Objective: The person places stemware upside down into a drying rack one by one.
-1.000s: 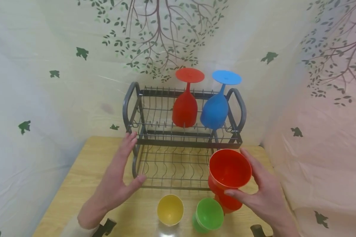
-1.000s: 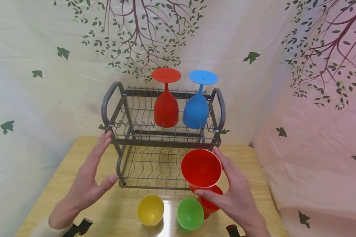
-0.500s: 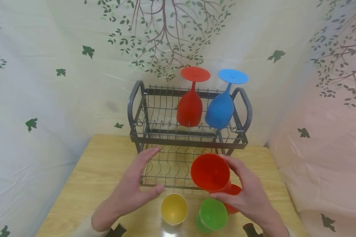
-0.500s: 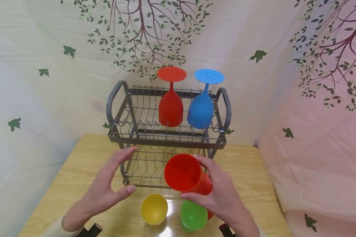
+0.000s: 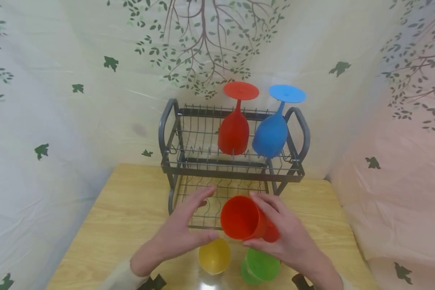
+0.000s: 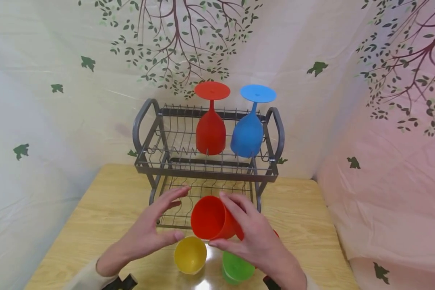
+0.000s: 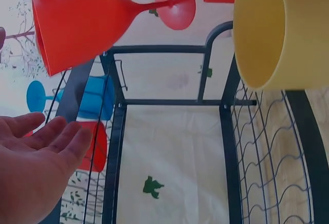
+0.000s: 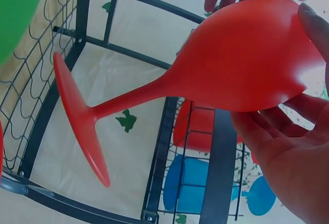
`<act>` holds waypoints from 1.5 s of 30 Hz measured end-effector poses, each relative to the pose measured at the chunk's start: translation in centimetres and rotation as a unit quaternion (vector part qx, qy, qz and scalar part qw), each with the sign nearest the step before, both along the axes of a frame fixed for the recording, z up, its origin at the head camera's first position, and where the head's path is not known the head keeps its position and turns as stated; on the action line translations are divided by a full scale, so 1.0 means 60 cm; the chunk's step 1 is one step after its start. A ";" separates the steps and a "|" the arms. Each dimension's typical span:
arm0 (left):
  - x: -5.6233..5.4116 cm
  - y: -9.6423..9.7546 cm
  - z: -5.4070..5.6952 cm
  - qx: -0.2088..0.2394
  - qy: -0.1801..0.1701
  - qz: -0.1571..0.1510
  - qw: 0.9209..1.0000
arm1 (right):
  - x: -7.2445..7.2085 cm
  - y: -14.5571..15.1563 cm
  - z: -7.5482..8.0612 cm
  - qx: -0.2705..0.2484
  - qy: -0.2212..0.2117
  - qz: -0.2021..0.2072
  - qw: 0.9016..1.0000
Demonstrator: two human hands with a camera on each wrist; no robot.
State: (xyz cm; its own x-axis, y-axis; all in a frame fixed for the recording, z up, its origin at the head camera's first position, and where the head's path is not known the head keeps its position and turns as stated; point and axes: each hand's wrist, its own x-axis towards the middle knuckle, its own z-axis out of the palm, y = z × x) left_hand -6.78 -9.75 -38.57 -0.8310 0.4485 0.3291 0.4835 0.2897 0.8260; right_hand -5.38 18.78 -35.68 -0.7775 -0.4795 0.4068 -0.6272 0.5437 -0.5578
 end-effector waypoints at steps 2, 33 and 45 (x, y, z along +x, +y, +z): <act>-0.001 0.006 -0.004 0.005 -0.002 -0.009 1.000 | -0.001 -0.005 -0.003 -0.006 -0.022 0.003 1.000; -0.007 0.023 -0.008 -0.084 0.092 -0.063 0.990 | 0.002 -0.013 -0.020 0.005 -0.016 0.036 0.999; -0.011 0.025 -0.016 -0.048 0.114 -0.041 0.991 | 0.004 0.003 -0.027 -0.010 -0.031 0.031 0.999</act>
State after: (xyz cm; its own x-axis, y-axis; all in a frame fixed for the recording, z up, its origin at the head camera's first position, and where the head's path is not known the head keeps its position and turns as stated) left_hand -7.43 -8.26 -39.51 -0.6992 0.5506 0.4560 0.6794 0.3133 0.6635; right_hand -5.16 18.99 -37.30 -0.7701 -0.5204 0.3689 -0.6236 0.4925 -0.6072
